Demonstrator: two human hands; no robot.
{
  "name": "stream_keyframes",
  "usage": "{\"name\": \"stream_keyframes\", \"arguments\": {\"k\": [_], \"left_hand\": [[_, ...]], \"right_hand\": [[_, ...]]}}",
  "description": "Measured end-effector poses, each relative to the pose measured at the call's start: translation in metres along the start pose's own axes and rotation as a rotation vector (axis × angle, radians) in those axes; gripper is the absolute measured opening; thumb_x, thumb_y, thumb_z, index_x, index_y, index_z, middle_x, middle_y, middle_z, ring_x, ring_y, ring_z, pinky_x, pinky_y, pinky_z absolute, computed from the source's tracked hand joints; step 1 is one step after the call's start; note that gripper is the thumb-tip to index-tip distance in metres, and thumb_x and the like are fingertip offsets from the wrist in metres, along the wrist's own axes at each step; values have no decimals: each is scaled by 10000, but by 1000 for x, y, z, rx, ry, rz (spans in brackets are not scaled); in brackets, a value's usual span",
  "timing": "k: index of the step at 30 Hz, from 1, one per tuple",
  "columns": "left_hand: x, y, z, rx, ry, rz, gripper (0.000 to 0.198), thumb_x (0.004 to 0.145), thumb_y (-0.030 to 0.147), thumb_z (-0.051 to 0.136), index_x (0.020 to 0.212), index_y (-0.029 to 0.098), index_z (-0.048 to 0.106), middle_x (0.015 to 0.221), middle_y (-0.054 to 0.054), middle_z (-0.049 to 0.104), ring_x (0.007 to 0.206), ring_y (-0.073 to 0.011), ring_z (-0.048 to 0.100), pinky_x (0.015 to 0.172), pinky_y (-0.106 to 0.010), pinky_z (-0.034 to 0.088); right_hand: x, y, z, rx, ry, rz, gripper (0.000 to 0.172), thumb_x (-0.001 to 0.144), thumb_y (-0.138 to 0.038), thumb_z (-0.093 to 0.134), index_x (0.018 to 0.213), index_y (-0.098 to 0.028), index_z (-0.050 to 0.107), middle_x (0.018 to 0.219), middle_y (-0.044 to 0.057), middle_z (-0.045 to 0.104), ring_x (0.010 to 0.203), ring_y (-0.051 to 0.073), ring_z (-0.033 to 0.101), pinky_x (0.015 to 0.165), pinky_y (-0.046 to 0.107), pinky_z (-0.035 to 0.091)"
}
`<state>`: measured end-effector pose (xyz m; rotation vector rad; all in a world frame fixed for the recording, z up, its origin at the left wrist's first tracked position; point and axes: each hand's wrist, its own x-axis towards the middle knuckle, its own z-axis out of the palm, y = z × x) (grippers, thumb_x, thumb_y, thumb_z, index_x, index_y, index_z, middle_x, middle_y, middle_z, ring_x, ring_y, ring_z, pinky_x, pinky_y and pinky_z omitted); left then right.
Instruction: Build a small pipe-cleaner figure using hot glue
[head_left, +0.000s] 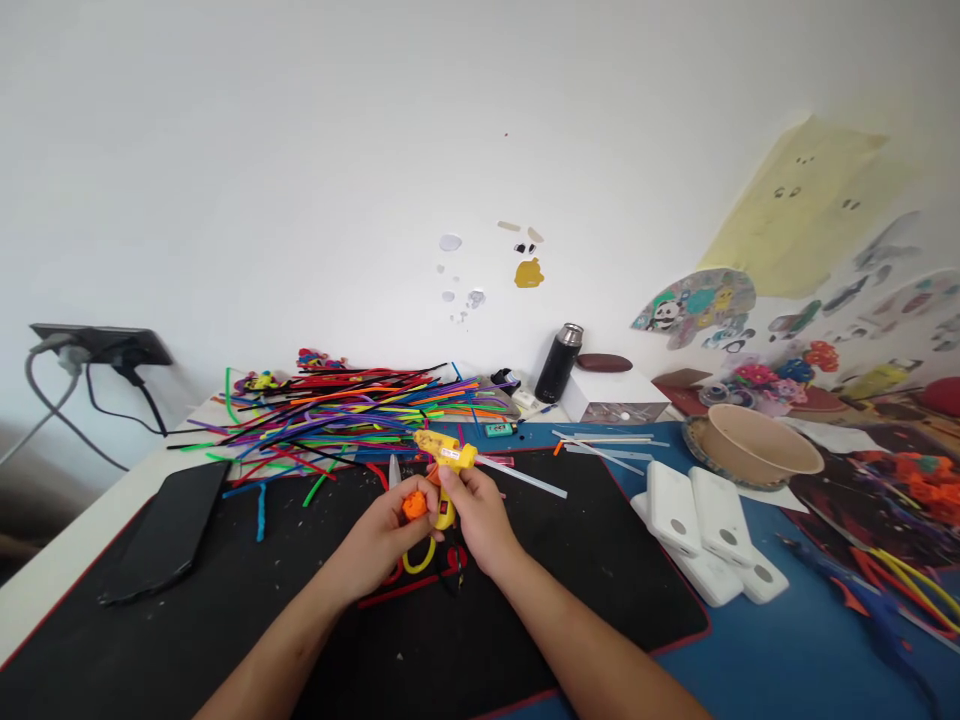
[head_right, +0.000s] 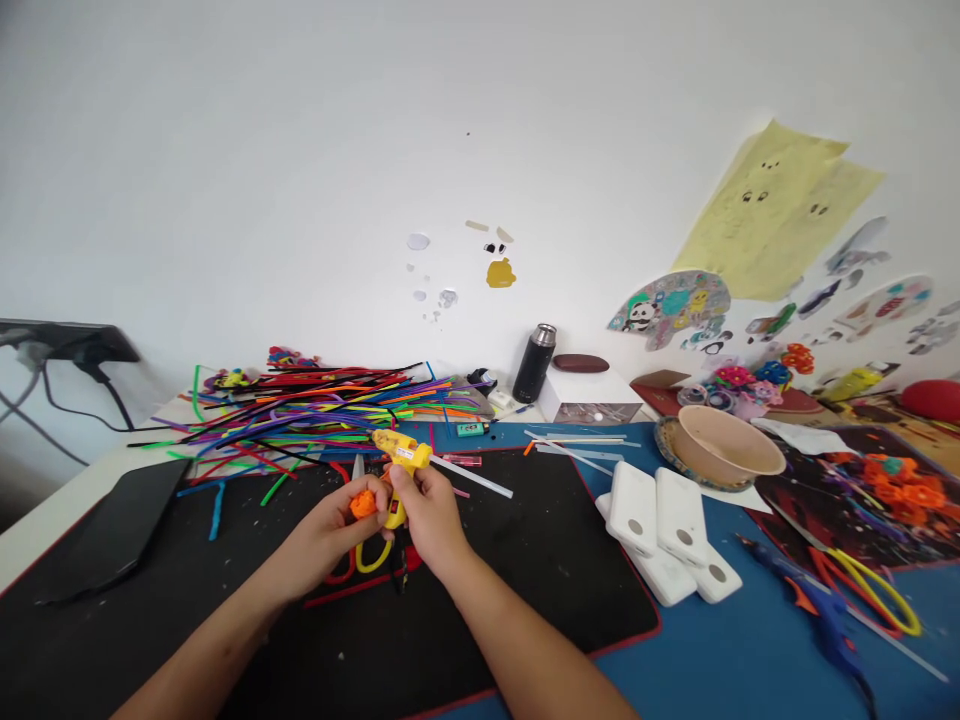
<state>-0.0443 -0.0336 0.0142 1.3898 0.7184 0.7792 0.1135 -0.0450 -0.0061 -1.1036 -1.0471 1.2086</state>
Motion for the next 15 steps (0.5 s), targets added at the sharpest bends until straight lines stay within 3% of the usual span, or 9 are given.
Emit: {"name": "stream_keyframes", "arguments": {"k": [3,6,8,12,15], "left_hand": [[0,-3,0,17,-13,-15,204,858,354,739,860,218,588,836,15,608,781,-178,606,755,-290,487],[-1,-6,4,62,-67,-32,192,912,369,687,867,214,583,834,8,627,783,-175,587,754,-284,471],[-3,-5,6,98,-96,-53,205,940,398,664,882,214,595,835,2,643,784,-175,578,742,-280,464],[-4,3,1,86,-78,-93,258,911,456,717,990,218,656,950,-28,677,865,-199,631,809,-311,512],[-1,4,-11,90,64,-66,331,929,509,682,1096,224,651,966,-42,694,771,-184,633,713,-297,524]], "right_hand": [[2,5,3,92,-31,27,571,794,-696,754,1002,-165,752,789,33,695,694,188,637,577,264,502],[-1,12,2,181,-71,110,572,798,-694,759,1011,-163,738,619,-23,616,478,141,538,432,244,424],[-3,15,0,203,-80,136,551,804,-690,759,951,-160,741,554,-37,582,420,126,492,412,244,403],[-2,8,-13,197,-6,46,492,830,-648,762,903,-162,778,801,58,752,721,201,695,677,297,547],[1,-3,-25,236,27,0,502,846,-665,732,861,-164,766,760,63,749,680,200,698,668,304,538]]}}
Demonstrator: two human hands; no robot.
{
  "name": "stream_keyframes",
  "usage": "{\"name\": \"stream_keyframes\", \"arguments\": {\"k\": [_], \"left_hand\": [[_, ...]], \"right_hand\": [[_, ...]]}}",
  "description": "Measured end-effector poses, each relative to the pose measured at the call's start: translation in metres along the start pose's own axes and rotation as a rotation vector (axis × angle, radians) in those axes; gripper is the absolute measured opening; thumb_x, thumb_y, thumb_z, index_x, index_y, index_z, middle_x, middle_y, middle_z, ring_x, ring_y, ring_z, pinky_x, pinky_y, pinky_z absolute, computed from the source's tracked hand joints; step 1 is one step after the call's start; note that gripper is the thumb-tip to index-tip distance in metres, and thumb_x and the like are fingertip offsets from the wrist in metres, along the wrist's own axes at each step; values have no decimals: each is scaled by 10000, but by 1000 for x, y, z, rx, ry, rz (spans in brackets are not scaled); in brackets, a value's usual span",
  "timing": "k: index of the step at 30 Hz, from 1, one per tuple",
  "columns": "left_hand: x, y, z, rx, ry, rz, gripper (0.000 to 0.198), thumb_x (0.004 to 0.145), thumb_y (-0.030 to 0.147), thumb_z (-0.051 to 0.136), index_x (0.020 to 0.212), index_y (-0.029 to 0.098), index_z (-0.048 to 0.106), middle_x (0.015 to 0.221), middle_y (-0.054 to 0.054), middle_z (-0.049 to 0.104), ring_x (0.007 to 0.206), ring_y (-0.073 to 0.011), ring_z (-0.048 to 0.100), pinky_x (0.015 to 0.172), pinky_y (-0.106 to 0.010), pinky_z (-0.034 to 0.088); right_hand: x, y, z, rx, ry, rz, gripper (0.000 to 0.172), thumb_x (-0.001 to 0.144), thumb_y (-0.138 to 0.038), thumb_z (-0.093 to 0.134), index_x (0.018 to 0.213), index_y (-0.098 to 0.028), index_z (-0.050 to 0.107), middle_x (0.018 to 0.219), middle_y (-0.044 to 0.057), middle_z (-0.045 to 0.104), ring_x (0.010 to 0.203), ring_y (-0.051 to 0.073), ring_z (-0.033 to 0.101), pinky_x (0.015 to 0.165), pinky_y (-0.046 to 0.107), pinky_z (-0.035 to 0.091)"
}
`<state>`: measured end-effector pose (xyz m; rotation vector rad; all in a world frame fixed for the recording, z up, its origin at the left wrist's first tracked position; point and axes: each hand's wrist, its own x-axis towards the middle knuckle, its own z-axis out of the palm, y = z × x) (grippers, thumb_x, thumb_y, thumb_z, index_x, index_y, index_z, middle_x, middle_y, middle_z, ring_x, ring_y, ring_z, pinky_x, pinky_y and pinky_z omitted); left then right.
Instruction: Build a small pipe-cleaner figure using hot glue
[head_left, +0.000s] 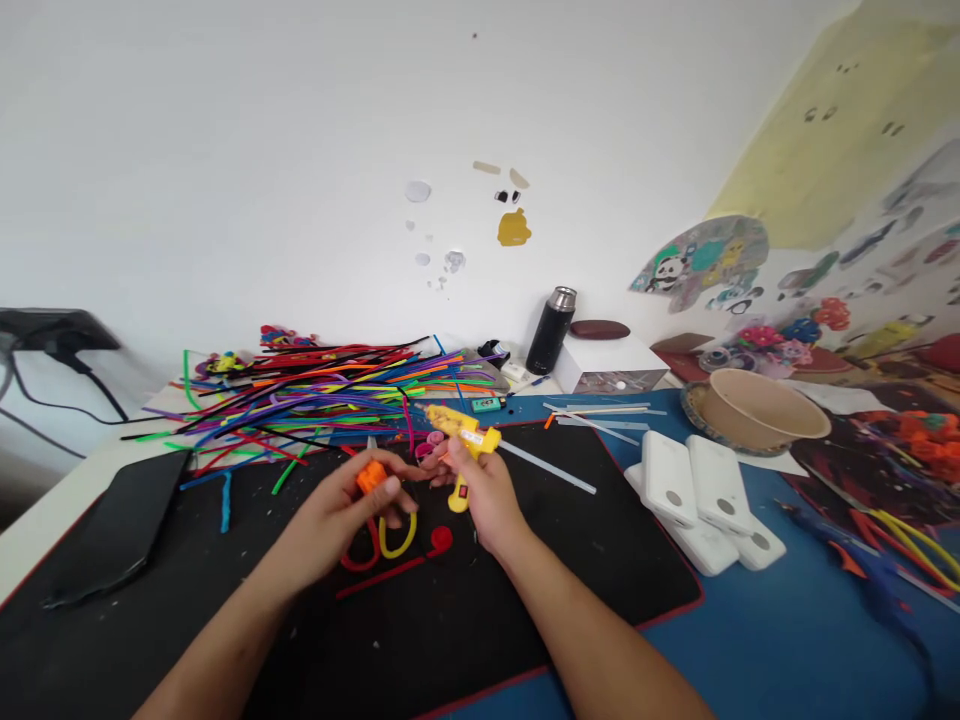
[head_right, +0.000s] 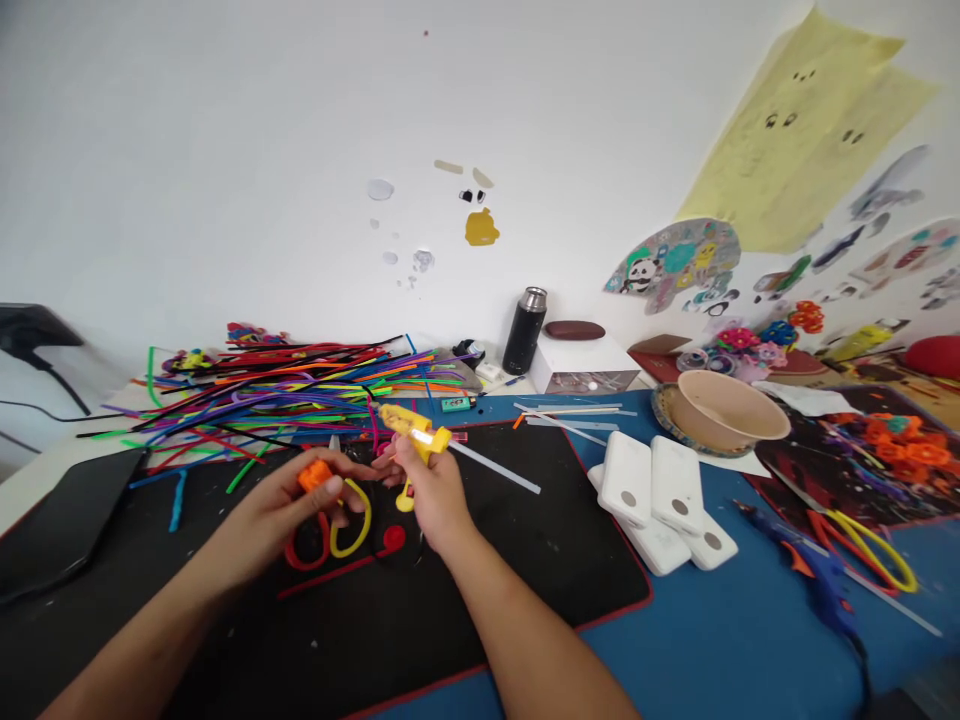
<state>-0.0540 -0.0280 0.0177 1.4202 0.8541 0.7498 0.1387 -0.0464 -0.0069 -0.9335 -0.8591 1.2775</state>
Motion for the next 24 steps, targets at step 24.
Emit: {"name": "stream_keyframes", "arguments": {"k": [24], "left_hand": [[14,-27,-18,554,553,340,226,901,311,663,1106,255,738,1065,-44,774,977,-241,708,919,-355,542]], "right_hand": [[-16,-6,4,-162,-194,94,604,889,-750,622,826,-153,685,439,-47,507,390,132,550,447,236,375]]}}
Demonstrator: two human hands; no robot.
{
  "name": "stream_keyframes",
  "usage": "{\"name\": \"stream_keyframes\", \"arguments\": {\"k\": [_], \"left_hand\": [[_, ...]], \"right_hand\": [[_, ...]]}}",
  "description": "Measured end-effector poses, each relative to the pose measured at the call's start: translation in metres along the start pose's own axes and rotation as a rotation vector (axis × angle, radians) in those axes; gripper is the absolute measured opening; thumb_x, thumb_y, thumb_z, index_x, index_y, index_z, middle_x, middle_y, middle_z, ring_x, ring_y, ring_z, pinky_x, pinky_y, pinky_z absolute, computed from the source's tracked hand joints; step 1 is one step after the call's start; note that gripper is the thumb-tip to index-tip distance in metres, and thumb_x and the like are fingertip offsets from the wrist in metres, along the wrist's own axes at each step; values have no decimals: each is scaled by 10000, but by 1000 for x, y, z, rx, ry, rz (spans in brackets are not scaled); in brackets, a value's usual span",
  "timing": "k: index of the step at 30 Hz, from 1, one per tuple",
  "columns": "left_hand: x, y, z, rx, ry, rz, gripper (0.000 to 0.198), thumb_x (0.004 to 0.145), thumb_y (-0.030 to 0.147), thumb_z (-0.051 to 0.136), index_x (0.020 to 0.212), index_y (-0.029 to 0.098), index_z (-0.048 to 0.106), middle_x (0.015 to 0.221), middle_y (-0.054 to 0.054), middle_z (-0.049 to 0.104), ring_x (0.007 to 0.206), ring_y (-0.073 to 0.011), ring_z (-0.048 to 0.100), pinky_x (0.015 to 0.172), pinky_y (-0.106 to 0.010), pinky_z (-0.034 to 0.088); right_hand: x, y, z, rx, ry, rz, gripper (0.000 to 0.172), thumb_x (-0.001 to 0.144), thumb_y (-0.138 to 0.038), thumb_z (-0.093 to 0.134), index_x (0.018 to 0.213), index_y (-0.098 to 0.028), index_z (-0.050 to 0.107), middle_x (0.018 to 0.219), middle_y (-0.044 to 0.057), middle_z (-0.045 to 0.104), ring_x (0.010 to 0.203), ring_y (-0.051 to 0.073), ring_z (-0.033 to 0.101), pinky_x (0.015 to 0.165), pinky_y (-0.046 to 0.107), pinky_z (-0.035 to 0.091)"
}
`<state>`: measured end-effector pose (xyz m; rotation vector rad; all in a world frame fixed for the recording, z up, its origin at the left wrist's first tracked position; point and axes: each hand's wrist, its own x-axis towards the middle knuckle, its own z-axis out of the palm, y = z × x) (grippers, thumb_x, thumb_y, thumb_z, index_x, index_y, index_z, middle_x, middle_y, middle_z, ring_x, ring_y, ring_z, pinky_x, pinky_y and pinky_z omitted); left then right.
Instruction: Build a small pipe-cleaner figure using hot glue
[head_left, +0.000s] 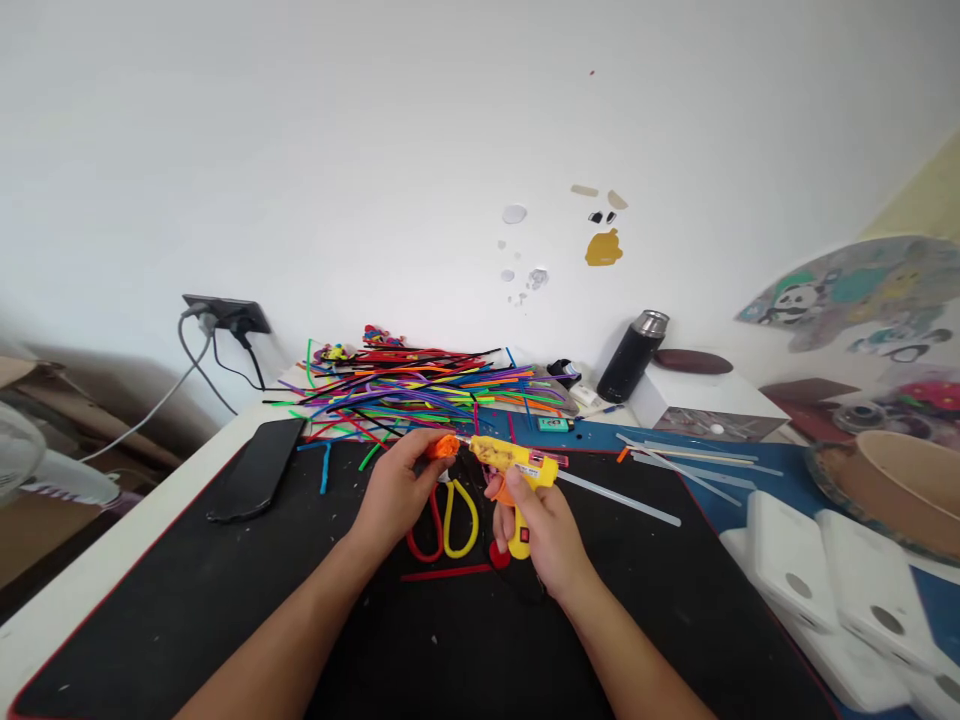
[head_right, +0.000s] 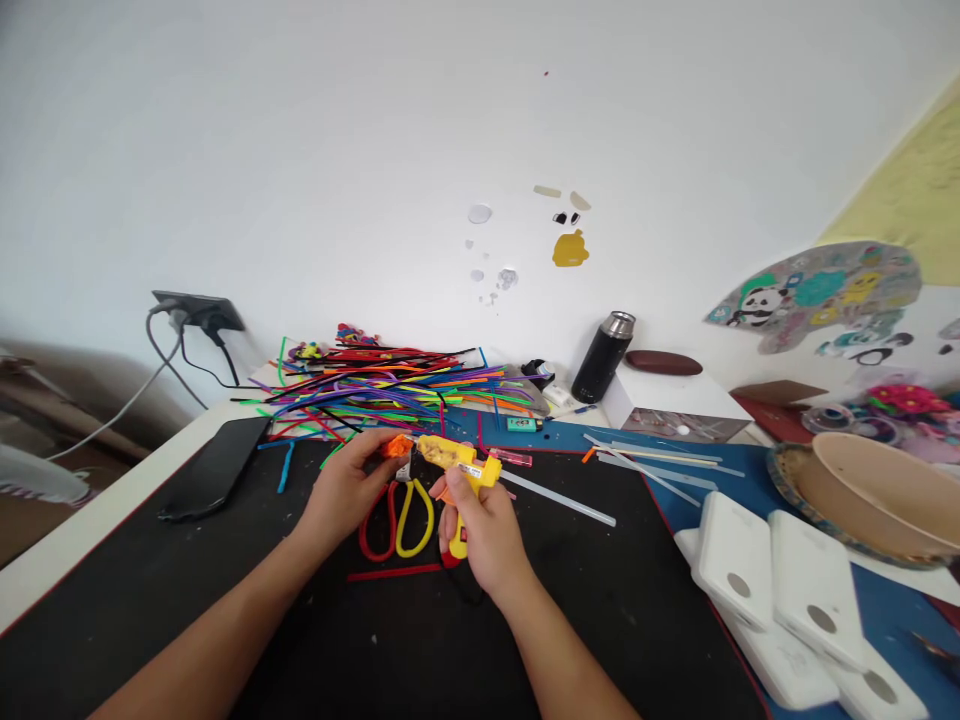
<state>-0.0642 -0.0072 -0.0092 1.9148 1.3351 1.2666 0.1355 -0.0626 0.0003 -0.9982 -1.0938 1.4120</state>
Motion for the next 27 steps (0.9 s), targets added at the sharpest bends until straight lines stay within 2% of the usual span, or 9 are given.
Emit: {"name": "stream_keyframes", "arguments": {"k": [6,18,27], "left_hand": [[0,3,-1,39,23,75,222,919,280,656,1118,244,747,1055,-51,773,975,-231,708,924,-341,555],[0,12,-2,-120,34,-55,232,835,332,759,1060,284,790,1016,-53,777,958,-278,684,908,-358,519],[-1,12,-3,-49,26,-33,233,869,341,726,1084,270,783,1011,-48,787,919,-257,692,877,-340,524]], "right_hand": [[-2,-2,4,-23,11,16,647,851,-803,615,787,-162,668,413,-55,484,373,134,535,442,243,407],[-2,-2,5,-39,25,51,648,846,-807,614,761,-165,656,395,-51,485,365,132,521,462,247,412],[0,-2,4,-42,25,60,657,837,-816,616,777,-163,655,409,-53,491,363,130,523,442,237,391]]}}
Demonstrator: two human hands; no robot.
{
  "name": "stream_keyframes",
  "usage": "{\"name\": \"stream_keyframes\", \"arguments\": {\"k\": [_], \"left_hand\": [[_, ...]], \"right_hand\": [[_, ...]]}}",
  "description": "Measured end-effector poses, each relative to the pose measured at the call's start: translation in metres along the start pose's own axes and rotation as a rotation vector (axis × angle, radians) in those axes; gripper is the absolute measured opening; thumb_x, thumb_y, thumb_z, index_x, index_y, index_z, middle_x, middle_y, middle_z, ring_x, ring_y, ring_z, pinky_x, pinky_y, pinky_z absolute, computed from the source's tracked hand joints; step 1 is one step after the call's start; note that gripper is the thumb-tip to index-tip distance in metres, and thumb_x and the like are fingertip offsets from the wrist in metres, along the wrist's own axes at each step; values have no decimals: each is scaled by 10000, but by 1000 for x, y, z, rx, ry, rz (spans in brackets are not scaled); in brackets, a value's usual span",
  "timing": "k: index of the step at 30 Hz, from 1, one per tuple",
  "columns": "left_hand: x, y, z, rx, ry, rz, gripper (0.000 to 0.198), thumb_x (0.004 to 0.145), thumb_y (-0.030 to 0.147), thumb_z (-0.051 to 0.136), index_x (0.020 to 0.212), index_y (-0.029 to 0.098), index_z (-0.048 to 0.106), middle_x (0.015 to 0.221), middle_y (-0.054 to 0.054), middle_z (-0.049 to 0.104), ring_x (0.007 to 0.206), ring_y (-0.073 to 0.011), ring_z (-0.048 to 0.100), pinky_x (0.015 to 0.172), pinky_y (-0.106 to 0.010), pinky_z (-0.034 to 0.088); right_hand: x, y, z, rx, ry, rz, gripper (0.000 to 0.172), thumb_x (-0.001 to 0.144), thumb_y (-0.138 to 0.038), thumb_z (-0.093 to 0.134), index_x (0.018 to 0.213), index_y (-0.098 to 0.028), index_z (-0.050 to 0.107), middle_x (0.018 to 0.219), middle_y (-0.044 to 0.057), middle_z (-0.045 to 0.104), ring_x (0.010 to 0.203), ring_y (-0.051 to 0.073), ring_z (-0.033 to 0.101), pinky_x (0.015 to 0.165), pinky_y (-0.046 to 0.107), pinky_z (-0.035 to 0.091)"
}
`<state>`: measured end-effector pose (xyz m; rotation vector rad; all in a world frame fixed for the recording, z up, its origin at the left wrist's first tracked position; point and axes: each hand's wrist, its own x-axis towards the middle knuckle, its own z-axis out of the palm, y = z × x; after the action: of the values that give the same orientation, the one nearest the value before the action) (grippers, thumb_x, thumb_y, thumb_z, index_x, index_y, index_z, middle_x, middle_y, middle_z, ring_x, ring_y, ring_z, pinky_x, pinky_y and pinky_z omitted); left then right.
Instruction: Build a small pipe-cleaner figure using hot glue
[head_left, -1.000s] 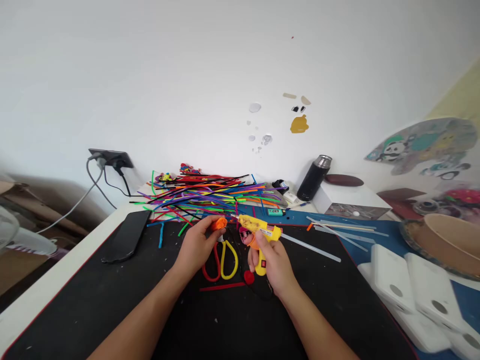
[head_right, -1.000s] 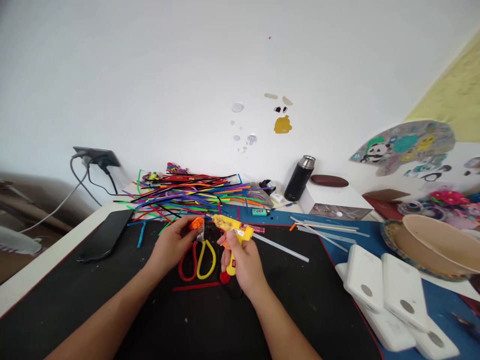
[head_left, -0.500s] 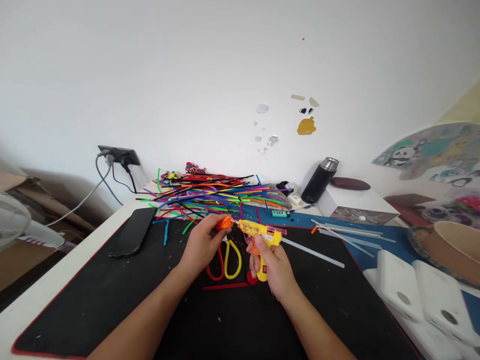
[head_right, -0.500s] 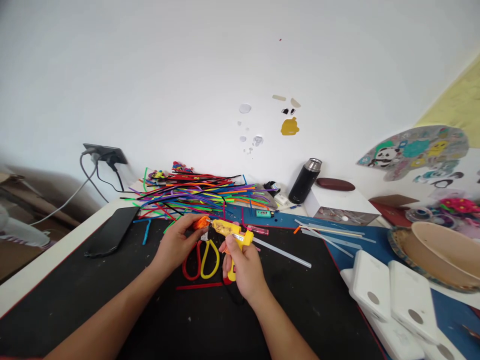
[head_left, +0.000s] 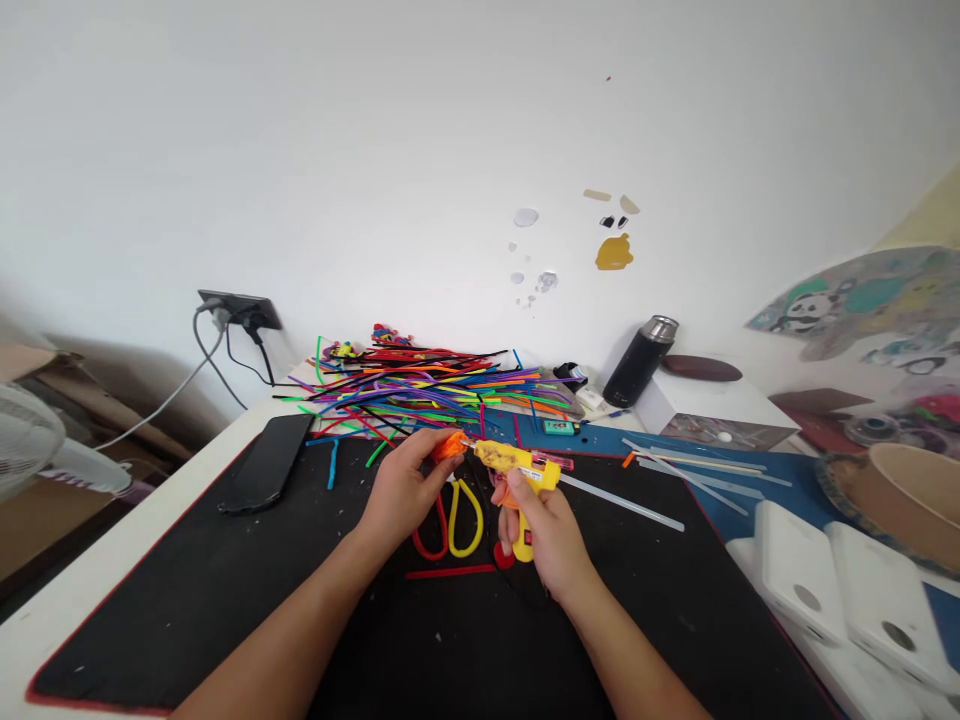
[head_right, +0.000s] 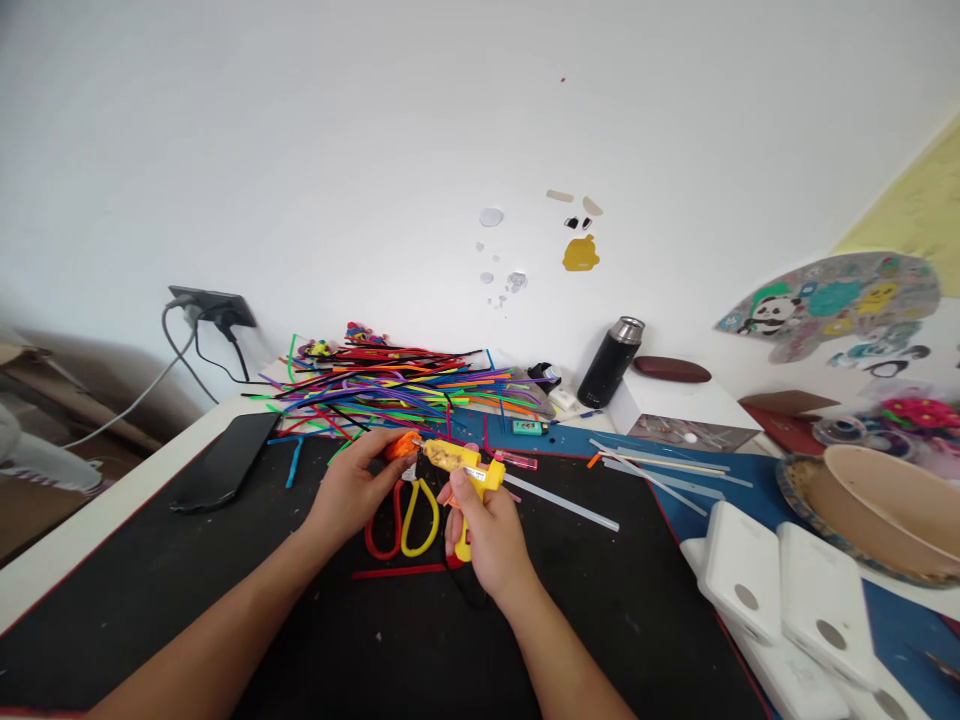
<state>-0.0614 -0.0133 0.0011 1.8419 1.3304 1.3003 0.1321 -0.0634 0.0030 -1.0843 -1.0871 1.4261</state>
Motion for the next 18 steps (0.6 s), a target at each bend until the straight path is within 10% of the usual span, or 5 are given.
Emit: {"name": "stream_keyframes", "arguments": {"k": [9,18], "left_hand": [[2,-7,1,-152,-12,-154,325,854,435,753,1112,237,754,1048,-56,803,958,-279,727,887,-371,536],[11,1,-7,-969,-51,-470,273,850,392,772,1018,201,672,1226,-128,777,1151,-307,733,1012,-444,546]], "right_hand": [[-1,0,0,-33,-3,-11,624,875,-783,601,778,-169,661,393,-45,503,361,127,507,469,244,403],[0,-2,-3,84,92,-26,573,887,-729,642,798,-166,702,435,-39,497,386,135,517,452,250,391]]}}
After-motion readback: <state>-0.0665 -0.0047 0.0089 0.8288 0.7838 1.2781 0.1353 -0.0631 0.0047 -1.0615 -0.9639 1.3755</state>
